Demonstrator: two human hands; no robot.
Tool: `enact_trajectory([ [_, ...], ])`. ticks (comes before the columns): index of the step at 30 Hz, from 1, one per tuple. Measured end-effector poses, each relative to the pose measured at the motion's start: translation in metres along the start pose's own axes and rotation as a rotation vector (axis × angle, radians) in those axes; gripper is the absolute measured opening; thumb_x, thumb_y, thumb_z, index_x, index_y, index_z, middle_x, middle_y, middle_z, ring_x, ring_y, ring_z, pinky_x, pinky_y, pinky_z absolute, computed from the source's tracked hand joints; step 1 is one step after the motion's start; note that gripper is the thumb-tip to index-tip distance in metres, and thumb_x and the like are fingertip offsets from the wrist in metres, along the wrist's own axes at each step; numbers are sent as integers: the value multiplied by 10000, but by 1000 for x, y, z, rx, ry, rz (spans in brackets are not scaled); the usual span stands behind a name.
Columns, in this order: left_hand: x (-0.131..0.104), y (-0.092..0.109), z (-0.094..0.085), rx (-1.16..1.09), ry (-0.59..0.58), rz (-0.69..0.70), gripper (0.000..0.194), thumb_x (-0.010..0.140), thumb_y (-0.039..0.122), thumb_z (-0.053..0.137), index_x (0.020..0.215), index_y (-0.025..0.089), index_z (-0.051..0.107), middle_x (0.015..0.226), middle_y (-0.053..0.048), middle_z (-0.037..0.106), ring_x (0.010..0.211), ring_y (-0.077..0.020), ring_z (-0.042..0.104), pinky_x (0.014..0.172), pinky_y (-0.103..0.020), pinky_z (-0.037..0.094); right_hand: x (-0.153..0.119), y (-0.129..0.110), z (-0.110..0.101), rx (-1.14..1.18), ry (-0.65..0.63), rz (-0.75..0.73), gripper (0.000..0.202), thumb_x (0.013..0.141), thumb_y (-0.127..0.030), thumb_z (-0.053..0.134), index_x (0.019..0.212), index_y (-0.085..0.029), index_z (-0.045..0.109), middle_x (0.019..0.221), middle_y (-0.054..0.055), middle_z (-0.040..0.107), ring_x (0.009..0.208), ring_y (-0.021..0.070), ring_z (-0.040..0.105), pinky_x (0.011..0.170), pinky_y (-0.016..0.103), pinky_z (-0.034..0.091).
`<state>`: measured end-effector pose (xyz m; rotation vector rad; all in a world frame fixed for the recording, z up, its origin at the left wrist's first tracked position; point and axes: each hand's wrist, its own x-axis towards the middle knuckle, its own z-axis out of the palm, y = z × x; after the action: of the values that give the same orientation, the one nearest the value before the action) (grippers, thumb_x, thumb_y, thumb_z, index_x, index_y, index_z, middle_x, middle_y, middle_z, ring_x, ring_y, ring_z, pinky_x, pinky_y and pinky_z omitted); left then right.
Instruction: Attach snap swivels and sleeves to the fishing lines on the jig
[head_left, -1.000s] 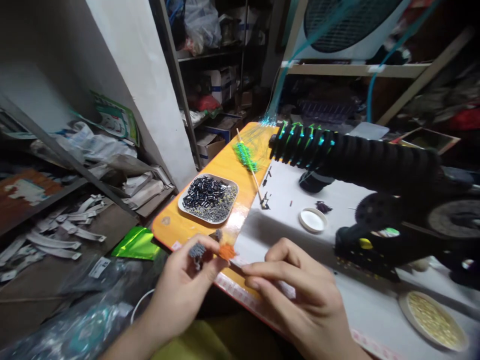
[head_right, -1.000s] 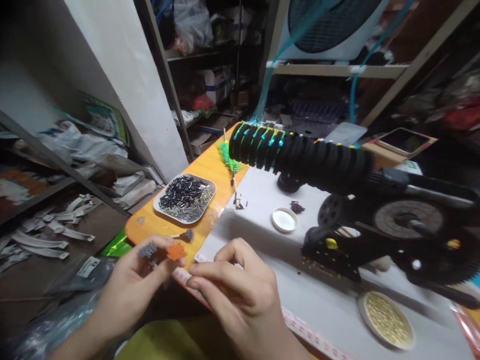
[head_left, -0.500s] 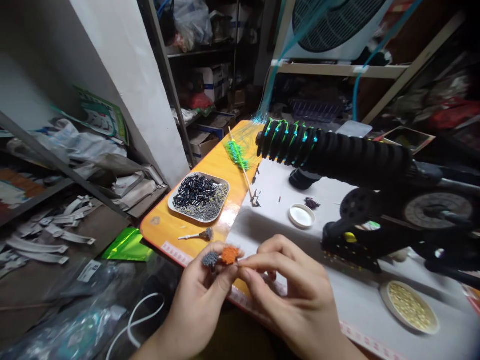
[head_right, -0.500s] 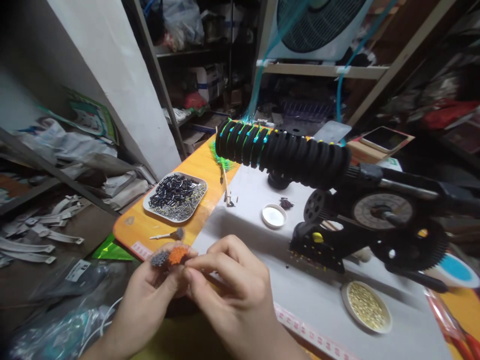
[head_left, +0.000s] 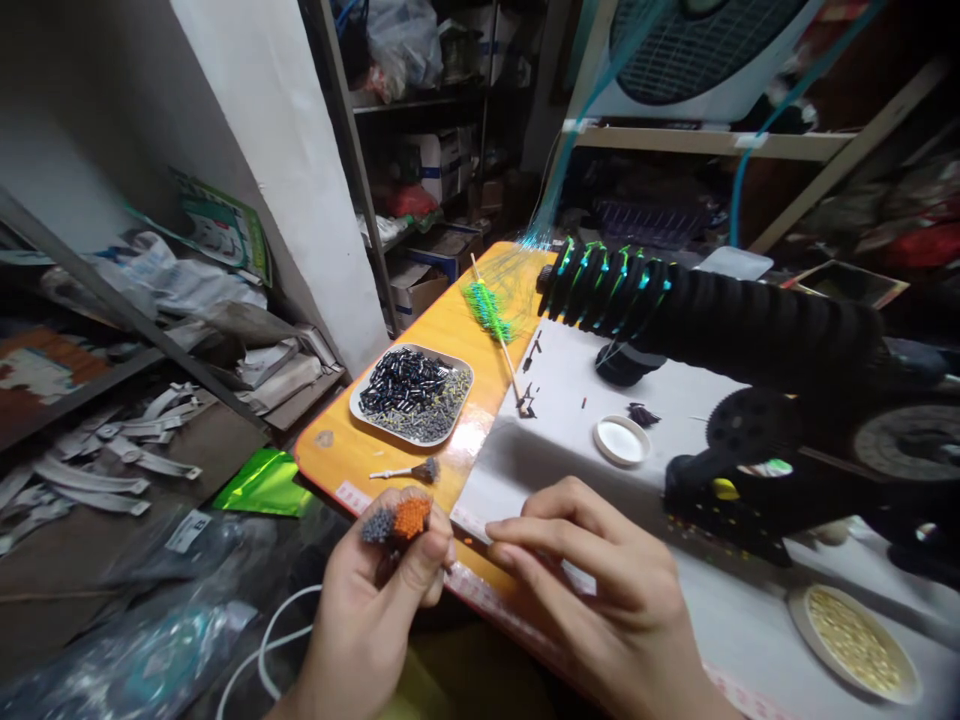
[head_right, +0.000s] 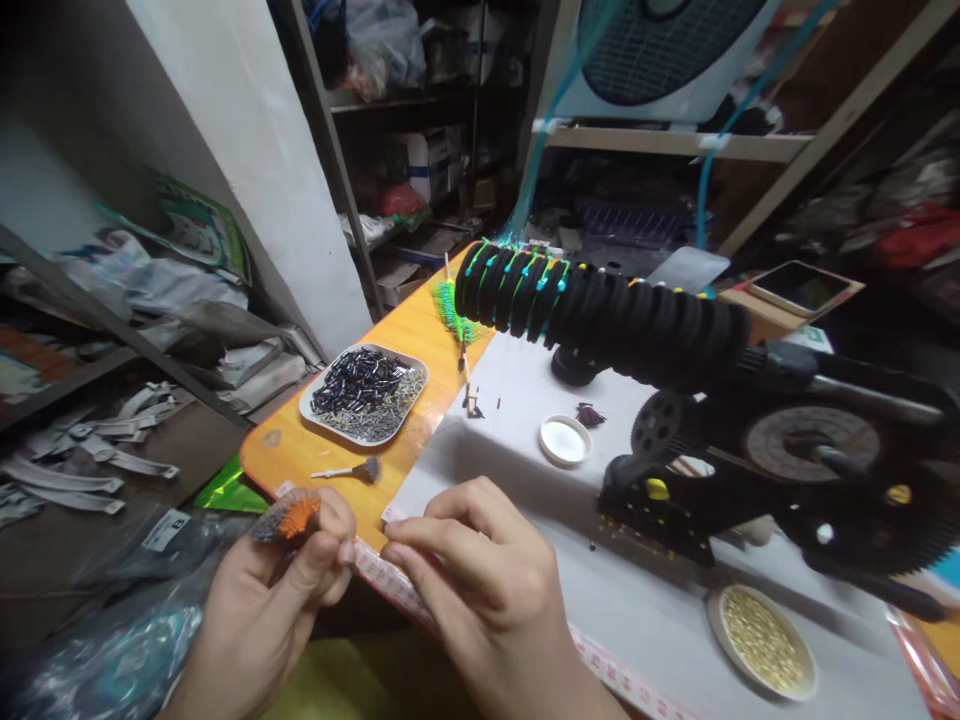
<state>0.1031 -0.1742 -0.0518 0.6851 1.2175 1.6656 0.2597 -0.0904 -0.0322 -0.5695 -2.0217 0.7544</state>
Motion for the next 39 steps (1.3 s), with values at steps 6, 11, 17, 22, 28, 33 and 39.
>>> enact_trajectory([
  [6, 0, -6, -2, 28, -38, -7, 237, 877, 381, 717, 771, 189, 627, 683, 21, 534, 565, -69, 435, 510, -149, 395, -1, -1, -1, 21, -6, 12, 136, 891, -97, 665, 932, -163, 777, 768, 32, 623, 680, 103, 617, 590, 183, 503],
  [11, -1, -11, 1, 46, -93, -36, 262, 892, 396, 695, 782, 178, 602, 690, 26, 491, 580, -76, 419, 519, -165, 379, -3, 0, -2, 67, 9, 20, 139, 879, -115, 704, 976, -171, 786, 769, 29, 642, 674, 102, 616, 588, 179, 509],
  [17, 0, -12, 11, 64, -101, -12, 234, 897, 377, 690, 810, 171, 621, 705, 19, 515, 593, -87, 441, 529, -179, 396, 0, -3, -2, 77, -17, 11, 147, 892, -113, 678, 995, -168, 767, 788, 46, 672, 676, 120, 631, 571, 204, 518],
  [22, 4, -2, 3, 305, 53, 240, 126, 898, 295, 694, 818, 207, 654, 777, 9, 586, 643, -110, 493, 590, -205, 427, -2, -6, -1, -89, -37, -79, 156, 871, -16, 601, 930, -129, 691, 813, 80, 654, 712, 144, 612, 599, 243, 520],
  [28, 33, 25, -40, 509, 387, 432, 171, 871, 359, 712, 837, 231, 603, 828, 16, 603, 690, -145, 529, 638, -248, 436, -1, -3, -5, -162, 27, -90, 174, 882, -4, 602, 957, -154, 649, 852, 63, 642, 766, 123, 618, 667, 218, 511],
  [33, 64, 35, -78, 1163, 28, 402, 108, 881, 286, 635, 935, 210, 691, 978, -57, 665, 916, -243, 628, 826, -323, 448, 2, -3, -4, -48, -5, -29, 136, 904, -39, 591, 924, -171, 620, 819, 36, 620, 697, 106, 590, 583, 206, 481],
  [39, 47, 32, -54, 857, 161, 404, 146, 891, 303, 622, 962, 183, 667, 987, -71, 597, 869, -225, 574, 760, -297, 450, 0, -3, -5, -52, 6, -5, 114, 889, -76, 640, 899, -188, 659, 751, 8, 570, 635, 110, 544, 534, 225, 435],
])
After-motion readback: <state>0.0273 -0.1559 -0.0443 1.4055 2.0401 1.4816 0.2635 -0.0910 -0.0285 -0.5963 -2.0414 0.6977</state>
